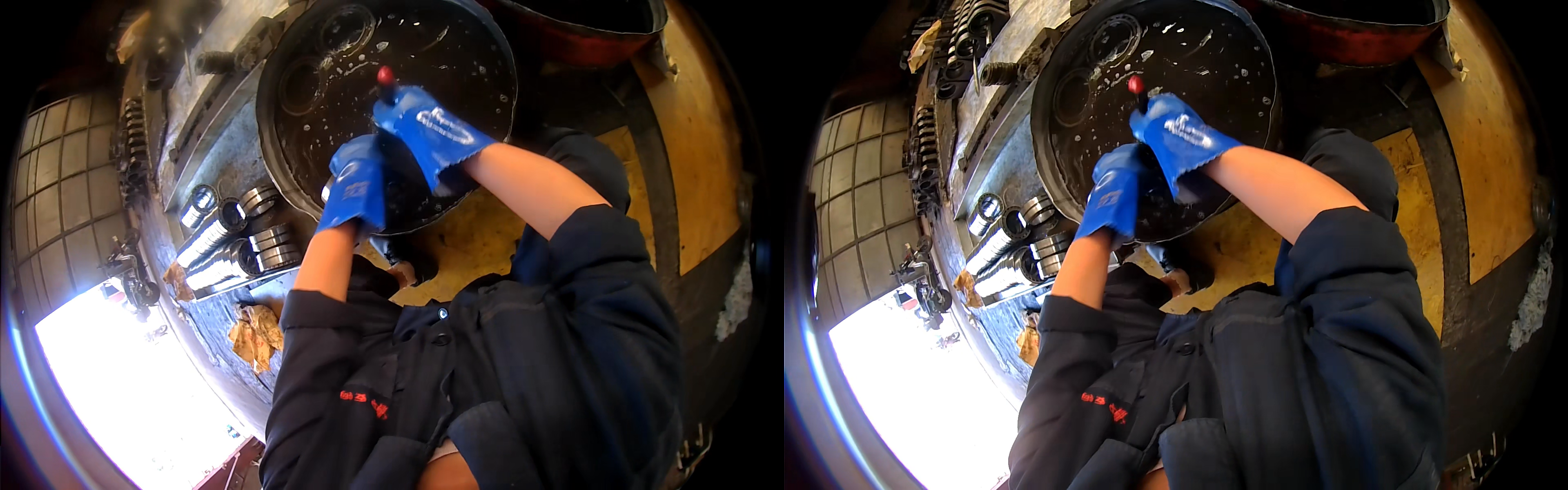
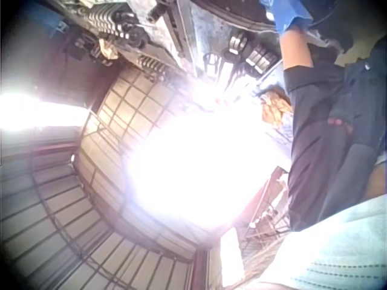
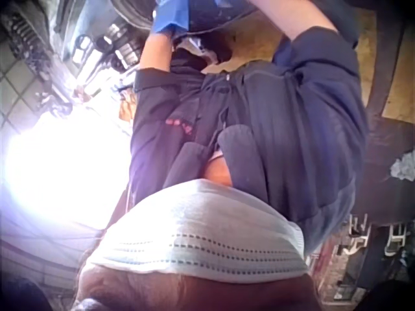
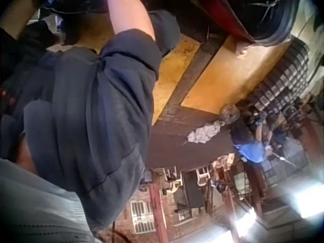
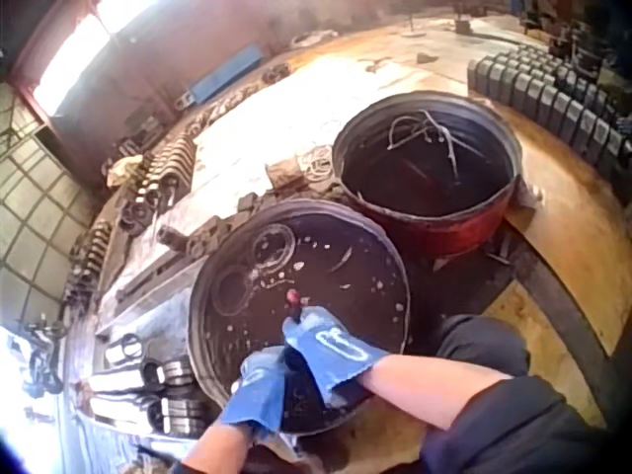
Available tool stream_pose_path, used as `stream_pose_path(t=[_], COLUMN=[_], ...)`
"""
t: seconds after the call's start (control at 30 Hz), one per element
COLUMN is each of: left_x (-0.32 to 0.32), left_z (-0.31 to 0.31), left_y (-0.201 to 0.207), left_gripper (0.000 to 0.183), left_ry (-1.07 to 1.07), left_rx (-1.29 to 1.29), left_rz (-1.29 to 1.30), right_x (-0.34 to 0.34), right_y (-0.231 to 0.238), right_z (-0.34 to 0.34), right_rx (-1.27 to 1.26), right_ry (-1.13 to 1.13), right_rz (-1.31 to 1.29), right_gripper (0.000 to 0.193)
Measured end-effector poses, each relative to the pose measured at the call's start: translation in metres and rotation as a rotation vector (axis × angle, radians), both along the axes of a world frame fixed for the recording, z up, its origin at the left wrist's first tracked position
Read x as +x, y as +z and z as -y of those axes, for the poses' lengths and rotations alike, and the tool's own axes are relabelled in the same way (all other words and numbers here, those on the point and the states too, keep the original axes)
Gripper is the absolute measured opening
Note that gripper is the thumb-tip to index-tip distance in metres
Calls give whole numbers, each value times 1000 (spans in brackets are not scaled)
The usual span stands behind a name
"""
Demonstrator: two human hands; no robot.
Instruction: The person cleans metal bearings by immersing them in a basin of liquid and scrubbing them with a brush.
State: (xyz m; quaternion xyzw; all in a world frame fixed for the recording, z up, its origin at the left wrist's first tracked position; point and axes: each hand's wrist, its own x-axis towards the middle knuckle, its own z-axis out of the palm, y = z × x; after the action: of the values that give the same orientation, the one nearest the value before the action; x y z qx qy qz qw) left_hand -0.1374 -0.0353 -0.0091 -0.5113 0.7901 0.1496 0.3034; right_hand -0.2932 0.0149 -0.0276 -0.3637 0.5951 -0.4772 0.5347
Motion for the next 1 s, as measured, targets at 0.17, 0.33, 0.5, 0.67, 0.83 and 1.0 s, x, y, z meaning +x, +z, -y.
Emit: stream_pose_path(t=[0.17, 0.33, 0.5, 0.67, 0.83, 1.0], left_x=[93, 132, 132, 45, -16, -24], left_z=[-36, -53, -41, -20, -7, -13], left_y=[48, 54, 41, 49, 3, 13], left_gripper=[91, 85, 85, 76, 38, 44], left_ry=[66, 214, 81, -108, -99, -44], left_rx=[-179, -199, -280, -149, -97, -27], left_rz=[-450, -187, -343, -35, 205, 120], right_x=[-11, 18, 14, 8, 17, -4], right_y=[71, 78, 41, -7, -14, -7], right_z=[-22, -35, -26, -37, -16, -13], right_rx=[-160, 42, 189, 211, 313, 115], right_ry=[128, 214, 138, -38, 41, 3], right_rz=[129, 179, 227, 286, -191, -57], right_gripper=[33, 31, 32, 32, 38, 32])
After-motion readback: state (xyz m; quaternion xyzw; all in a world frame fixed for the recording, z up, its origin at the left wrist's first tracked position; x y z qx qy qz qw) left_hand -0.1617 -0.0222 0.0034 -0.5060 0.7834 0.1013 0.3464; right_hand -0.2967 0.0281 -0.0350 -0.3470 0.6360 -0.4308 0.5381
